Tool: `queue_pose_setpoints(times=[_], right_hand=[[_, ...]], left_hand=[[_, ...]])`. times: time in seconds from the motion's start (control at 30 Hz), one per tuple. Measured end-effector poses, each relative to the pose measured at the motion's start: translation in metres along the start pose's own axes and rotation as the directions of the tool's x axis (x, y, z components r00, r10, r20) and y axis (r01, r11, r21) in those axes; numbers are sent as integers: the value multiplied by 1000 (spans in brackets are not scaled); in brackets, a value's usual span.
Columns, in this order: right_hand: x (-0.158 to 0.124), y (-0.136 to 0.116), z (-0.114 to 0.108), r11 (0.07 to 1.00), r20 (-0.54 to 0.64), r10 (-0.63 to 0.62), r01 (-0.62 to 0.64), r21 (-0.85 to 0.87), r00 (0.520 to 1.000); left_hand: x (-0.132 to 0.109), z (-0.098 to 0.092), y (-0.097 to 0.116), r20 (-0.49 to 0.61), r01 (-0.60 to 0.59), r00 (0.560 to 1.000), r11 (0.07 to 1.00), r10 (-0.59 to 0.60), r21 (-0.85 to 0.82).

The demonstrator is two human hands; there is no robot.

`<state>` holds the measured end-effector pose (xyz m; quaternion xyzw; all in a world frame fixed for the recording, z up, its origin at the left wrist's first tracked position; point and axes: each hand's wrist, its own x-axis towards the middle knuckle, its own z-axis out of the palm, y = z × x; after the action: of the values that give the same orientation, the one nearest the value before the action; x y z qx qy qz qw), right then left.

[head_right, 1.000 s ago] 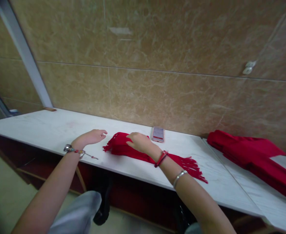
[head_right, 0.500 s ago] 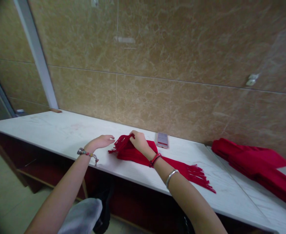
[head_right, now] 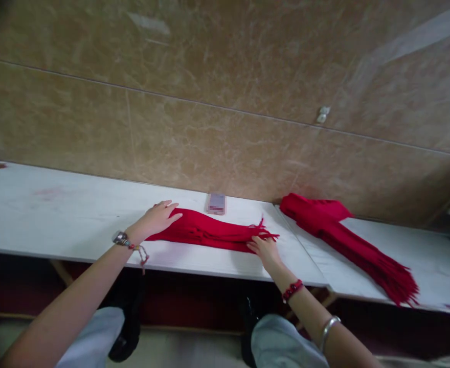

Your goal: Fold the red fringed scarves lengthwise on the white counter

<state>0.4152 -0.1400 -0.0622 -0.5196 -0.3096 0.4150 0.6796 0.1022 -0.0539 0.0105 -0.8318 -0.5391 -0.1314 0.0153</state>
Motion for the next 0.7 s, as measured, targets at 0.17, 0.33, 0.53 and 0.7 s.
queue_pose_setpoints(times=[0.17,0.33,0.53,0.7], right_hand=[[4,-9,-28,988,-10,-25,23,-153,1000],[12,-36,-39,549,100,-582,481,-683,807],[24,-50,-14,-260,807,-109,767,-587,580],[27,-48,-1,-374,794,30,744,-554,607]], left_hand=[[4,5,27,118,-178,979,981,169,72],[13,8,51,116,-440,895,895,431,70],[20,12,79,125,-570,821,807,556,154],[24,21,88,142,-565,825,790,548,238]])
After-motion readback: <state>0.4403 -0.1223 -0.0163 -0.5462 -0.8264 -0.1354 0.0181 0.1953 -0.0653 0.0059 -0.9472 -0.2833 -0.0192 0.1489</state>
